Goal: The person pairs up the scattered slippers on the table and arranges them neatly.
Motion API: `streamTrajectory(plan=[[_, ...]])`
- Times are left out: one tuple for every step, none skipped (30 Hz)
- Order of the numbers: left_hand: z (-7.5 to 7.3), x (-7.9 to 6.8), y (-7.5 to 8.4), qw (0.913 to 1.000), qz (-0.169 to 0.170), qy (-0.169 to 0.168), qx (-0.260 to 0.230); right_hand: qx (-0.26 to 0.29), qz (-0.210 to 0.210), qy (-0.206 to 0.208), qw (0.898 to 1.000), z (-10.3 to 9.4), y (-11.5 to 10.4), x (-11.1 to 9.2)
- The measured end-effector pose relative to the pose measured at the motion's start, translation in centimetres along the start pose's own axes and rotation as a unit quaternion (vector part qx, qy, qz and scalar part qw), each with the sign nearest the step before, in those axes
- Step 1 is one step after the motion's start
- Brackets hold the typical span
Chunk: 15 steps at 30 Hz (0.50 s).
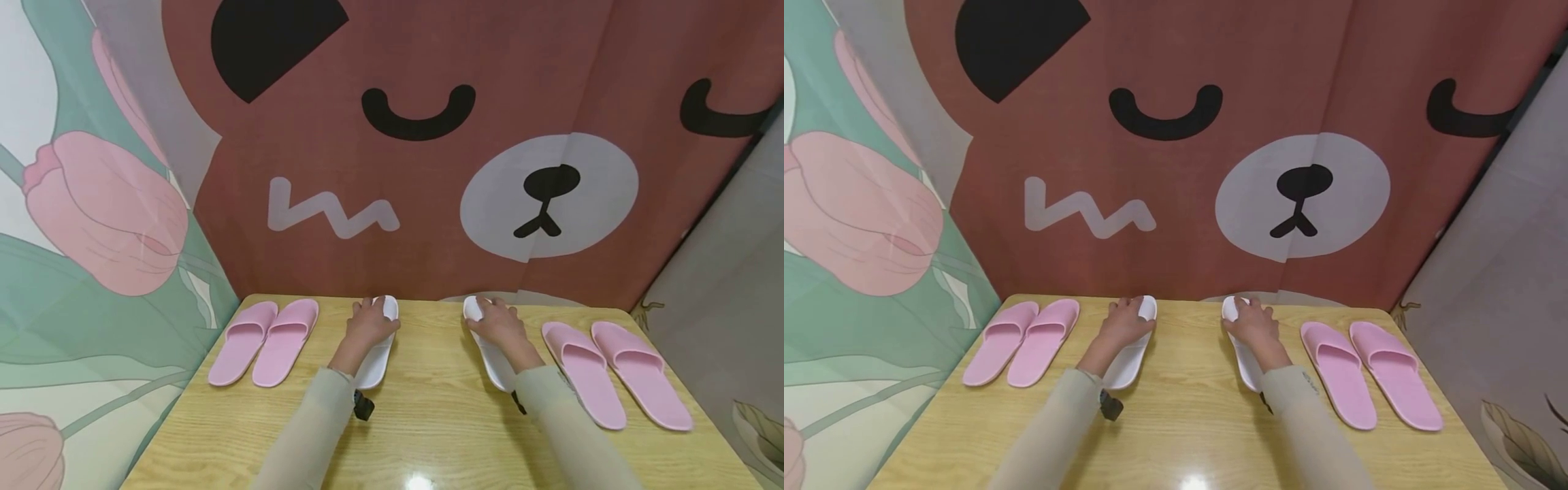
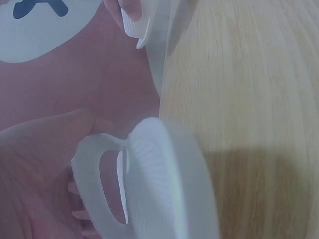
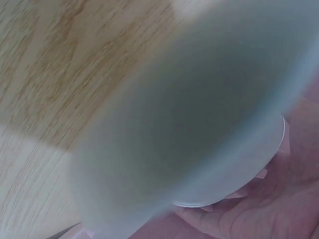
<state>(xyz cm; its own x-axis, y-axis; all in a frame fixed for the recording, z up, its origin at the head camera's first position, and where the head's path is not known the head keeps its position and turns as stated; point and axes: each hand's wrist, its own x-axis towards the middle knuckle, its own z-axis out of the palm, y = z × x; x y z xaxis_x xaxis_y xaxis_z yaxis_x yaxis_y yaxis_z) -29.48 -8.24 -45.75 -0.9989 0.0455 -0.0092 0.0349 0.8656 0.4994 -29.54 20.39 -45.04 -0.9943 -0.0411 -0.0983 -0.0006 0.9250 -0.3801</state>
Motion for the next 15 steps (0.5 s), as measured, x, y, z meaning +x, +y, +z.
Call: streamTrajectory(plan=[[0.0,0.0,0.0,1.0000,-0.001,-0.001,0.001,0.001,0.000,-0.001,1.000,0.0,-0.1,0.0],[0.1,0.1,0.1,1.0000,-0.002,-0.002,0.001,0.000,0.001,-0.002,1.000,0.0,-0.1,0.0],[0.2,0.1,0.1,1.0000,-0.002,-0.003,0.001,0.000,0.001,-0.002,1.000,0.1,-0.2,0.0],[0.2,0.1,0.2,1.0000,-0.002,-0.004,0.001,0.000,0.002,-0.002,1.000,0.1,-0.3,0.0],[0.3,0.1,0.2,1.0000,-0.003,-0.005,0.000,0.000,0.002,-0.002,1.000,0.1,-0.3,0.0],[0.3,0.1,0.3,1.0000,-0.003,-0.006,-0.001,0.000,0.002,-0.002,1.000,0.2,-0.4,0.0],[0.4,0.1,0.4,1.0000,-0.003,-0.007,0.000,0.000,0.003,-0.001,1.000,0.2,-0.5,0.0],[0.4,0.1,0.4,1.0000,-0.003,-0.007,-0.001,0.000,0.003,0.000,1.000,0.2,-0.6,0.0],[0.4,0.1,0.5,1.0000,-0.003,-0.008,-0.002,0.001,0.003,0.001,1.000,0.2,-0.6,0.0],[0.5,0.1,0.6,1.0000,-0.002,-0.008,-0.002,0.002,0.004,0.000,1.000,0.2,-0.7,0.0],[0.5,0.1,0.6,1.0000,-0.003,-0.009,-0.002,0.002,0.005,0.001,1.000,0.2,-0.8,0.0],[0.5,0.1,0.7,1.0000,-0.003,-0.009,-0.003,0.002,0.005,0.000,1.000,0.2,-0.9,0.0],[0.6,0.2,0.7,0.9999,-0.002,-0.009,-0.003,0.002,0.006,-0.001,1.000,0.2,-1.0,0.0],[0.6,0.2,0.8,0.9999,-0.002,-0.009,-0.004,0.003,0.006,-0.001,1.000,0.2,-1.0,0.0],[0.6,0.2,0.8,1.0000,-0.002,-0.009,-0.003,0.004,0.007,-0.002,1.000,0.2,-1.1,0.0]])
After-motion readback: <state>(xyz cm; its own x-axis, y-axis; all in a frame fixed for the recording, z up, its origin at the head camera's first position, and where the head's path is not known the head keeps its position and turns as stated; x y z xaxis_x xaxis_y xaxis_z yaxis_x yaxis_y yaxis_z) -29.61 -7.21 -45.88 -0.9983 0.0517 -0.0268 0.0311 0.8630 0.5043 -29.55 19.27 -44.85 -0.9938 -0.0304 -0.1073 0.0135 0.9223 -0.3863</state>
